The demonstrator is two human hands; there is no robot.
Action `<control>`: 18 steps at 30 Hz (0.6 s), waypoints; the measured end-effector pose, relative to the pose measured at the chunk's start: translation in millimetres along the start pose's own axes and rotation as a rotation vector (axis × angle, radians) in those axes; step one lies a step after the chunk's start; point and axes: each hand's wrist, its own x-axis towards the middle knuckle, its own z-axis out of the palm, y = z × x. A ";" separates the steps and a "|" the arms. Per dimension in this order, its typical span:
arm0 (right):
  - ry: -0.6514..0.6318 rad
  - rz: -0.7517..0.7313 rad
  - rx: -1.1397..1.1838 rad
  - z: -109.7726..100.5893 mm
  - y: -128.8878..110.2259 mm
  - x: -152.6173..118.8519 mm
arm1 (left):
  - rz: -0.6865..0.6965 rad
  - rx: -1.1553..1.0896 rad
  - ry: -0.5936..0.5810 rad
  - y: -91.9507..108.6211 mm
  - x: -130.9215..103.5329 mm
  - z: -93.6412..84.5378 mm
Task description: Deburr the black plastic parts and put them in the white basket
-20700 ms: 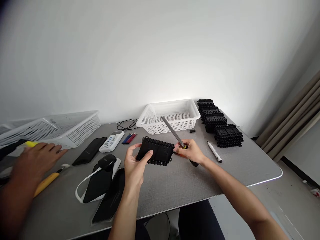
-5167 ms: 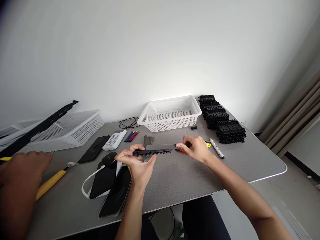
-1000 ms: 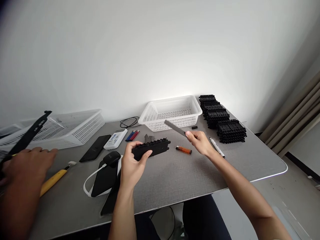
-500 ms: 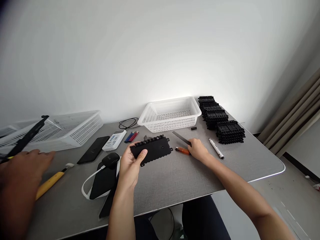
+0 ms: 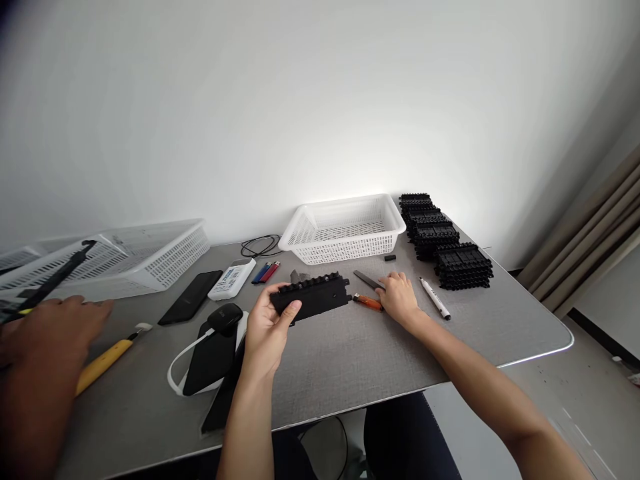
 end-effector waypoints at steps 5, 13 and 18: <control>-0.304 -0.084 0.686 -8.1 -16.5 0.1 | 0.091 0.045 -0.149 2.9 -6.0 -0.7; -0.760 -0.104 1.138 -7.0 -26.2 -8.2 | 0.121 0.079 -0.358 6.9 -8.6 8.4; -0.556 -0.065 1.176 1.5 -27.4 -7.2 | -0.039 -0.082 -0.187 2.2 -10.6 23.3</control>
